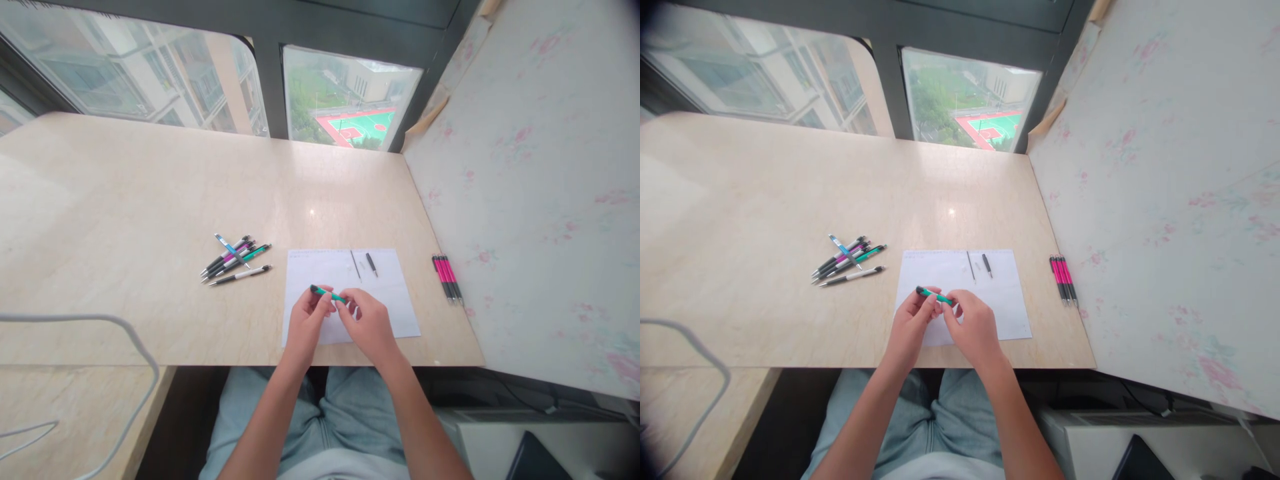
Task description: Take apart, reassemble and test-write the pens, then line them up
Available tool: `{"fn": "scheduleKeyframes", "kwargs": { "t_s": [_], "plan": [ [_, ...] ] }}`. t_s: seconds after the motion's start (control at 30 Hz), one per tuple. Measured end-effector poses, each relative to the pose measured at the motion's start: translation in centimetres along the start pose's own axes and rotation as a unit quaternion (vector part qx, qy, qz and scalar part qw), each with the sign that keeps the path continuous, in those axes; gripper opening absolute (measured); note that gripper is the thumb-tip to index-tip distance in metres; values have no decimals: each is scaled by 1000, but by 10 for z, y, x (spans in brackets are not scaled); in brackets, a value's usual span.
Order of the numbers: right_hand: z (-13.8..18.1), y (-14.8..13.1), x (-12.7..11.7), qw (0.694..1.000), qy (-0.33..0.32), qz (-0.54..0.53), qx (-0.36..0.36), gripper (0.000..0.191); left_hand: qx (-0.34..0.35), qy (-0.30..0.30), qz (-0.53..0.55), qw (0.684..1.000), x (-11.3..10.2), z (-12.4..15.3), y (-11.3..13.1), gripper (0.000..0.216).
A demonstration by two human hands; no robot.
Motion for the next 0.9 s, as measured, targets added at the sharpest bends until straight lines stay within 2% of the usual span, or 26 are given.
{"fn": "scheduleKeyframes", "kwargs": {
  "t_s": [0.1,0.23,0.43,0.53,0.67,0.77,0.9],
  "plan": [
    [2,-3,-6,1000,9,-12,-14,12,6,16,30,999,1,-1,0,27],
    [3,-3,-18,999,14,-44,-3,14,-23,19,132,991,7,3,-5,25],
    [7,3,-26,998,3,-63,16,18,-54,-12,210,976,14,4,-14,22],
    [2,16,-27,999,18,-7,36,18,-57,-22,233,970,12,0,-19,21],
    [-15,33,-23,988,23,144,53,18,-64,-28,247,966,7,-3,-24,21],
    [-33,34,-13,969,-1,244,40,20,-78,-28,262,961,5,-3,-27,22],
    [-53,27,0,947,-32,319,24,24,-91,0,295,951,0,-3,-30,24]
  ]
}}
Point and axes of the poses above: each hand's wrist, its own z-axis away from the middle knuckle, its own x-axis out of the palm, y = z × x, the point moved 10 cm from there along -z, towards the middle knuckle, and after that the axes turned 15 degrees about z, right-handed, at the moved point
